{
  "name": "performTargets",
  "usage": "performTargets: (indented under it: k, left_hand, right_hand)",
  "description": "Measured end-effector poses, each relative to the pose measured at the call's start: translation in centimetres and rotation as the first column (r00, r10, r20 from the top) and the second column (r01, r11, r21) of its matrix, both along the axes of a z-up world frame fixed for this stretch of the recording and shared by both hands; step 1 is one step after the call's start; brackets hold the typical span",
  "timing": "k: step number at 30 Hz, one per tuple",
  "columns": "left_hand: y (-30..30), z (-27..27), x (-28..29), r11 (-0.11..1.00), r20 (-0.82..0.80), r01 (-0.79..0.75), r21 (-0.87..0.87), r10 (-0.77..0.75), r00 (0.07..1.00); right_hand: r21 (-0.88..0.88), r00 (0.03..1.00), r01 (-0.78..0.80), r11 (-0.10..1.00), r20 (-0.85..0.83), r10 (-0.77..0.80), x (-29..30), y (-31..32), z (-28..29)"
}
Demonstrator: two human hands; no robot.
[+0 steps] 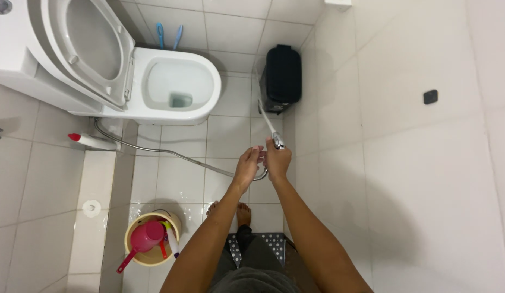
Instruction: The person cleans a tiled bathroom ledge with a purple cloth and a cleaning agent. They then use a handheld bidet sprayer to rinse the ledge and the floor.
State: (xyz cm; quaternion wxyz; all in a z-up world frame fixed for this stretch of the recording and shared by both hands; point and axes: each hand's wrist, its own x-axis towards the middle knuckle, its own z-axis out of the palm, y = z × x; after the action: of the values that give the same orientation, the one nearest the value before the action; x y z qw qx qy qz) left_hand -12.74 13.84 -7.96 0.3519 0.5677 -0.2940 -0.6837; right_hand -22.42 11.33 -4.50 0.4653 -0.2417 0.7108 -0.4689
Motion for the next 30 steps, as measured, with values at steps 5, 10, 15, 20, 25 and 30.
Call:
performTargets:
  k: [5,10,15,20,25,30]
  left_hand:
    - [3.4,-5.0,-3.6,0.997,0.082,0.04,-0.068,-0.034,0.996]
    - [6.8,-2.3,-6.0,0.982,0.192,0.187,0.003,-0.184,0.964]
    - [9.5,-1.9,-6.8,0.943,0.242,0.327,0.067,-0.333,0.911]
    - [12.8,-2.6,-5.8,0.949,0.31,0.314,0.03,-0.308,0.899]
    - [17.6,-0.7,0.3,0.999,0.163,-0.034,0.009,0.032,0.986]
    - [23.2,-5.1,7.5,0.892,-0.109,-0.449,-0.056,0.441,0.891]
  right_hand:
    - [-0.04,0.991,0.115,0.993,-0.059,-0.118,-2.0,4.0,-5.2]
    - [0.037,0.944,0.309,0.95,-0.134,-0.302,-4.4,7.3,-8.8]
    - [0.183,0.905,0.426,0.886,-0.07,-0.42,-5.6,11.1,-8.4]
    - [0.2,0.927,0.372,0.906,-0.034,-0.373,-4.7,14.1,-9.6]
    - [0.024,0.997,0.033,0.999,0.075,-0.035,1.1,17.2,-7.9]
    - [-0.018,0.925,-0.342,0.939,0.169,0.34,10.5,20.0,-2.4]
